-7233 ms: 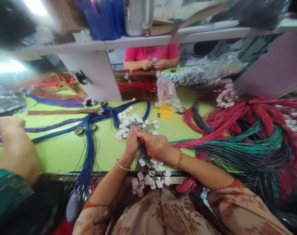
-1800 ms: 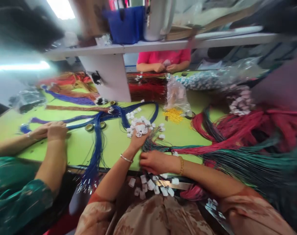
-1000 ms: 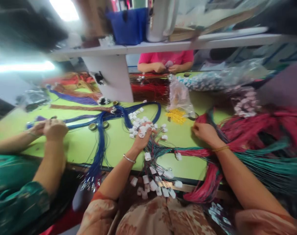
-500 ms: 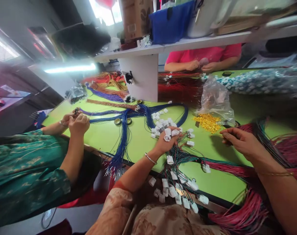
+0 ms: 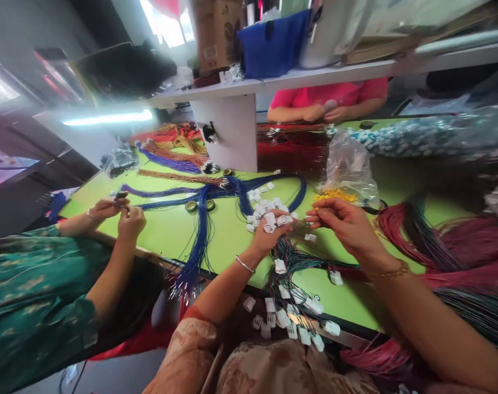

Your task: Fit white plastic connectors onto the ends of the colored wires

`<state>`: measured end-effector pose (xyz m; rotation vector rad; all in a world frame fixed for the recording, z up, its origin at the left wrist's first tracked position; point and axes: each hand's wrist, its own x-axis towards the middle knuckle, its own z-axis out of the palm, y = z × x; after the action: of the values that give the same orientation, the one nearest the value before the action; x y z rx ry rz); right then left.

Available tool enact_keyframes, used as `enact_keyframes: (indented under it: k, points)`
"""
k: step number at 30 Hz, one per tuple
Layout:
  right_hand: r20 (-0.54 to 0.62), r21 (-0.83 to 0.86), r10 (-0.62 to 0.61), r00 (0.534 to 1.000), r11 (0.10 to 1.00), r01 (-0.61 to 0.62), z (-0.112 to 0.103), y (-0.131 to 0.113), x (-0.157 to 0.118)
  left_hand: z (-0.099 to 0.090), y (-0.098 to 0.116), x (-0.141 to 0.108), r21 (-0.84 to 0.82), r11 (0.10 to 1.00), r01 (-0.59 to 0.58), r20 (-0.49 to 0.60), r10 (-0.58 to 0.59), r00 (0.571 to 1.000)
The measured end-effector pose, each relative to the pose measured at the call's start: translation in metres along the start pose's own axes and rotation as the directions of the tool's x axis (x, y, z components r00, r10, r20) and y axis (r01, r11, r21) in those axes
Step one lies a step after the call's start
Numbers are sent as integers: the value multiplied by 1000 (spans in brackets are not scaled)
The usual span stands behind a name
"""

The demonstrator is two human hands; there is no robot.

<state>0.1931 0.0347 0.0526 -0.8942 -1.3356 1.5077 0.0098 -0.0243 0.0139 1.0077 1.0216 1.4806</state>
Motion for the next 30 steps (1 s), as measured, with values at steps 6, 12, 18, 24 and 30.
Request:
enact_keyframes:
  k: [6, 12, 18, 24, 30]
  points:
    - [74, 95, 32, 997, 995, -39, 21, 10, 3, -2, 0, 6, -157, 985, 69, -68, -80, 994]
    - [97, 155, 69, 993, 984, -84, 21, 21, 5, -2, 2, 8, -177, 980, 89, -7, -92, 996]
    - [127, 191, 83, 988, 976, -107, 22, 25, 1, -2, 2, 8, -123, 990, 67, -20, -70, 997]
    - [63, -197, -241, 968, 948, 249, 24, 21, -3, 2, 7, 7, -115, 991, 73, -30, -77, 997]
    - [135, -484, -469, 873, 738, 471, 29, 15, -12, 3, 6, 7, -58, 998, 32, 5, -32, 999]
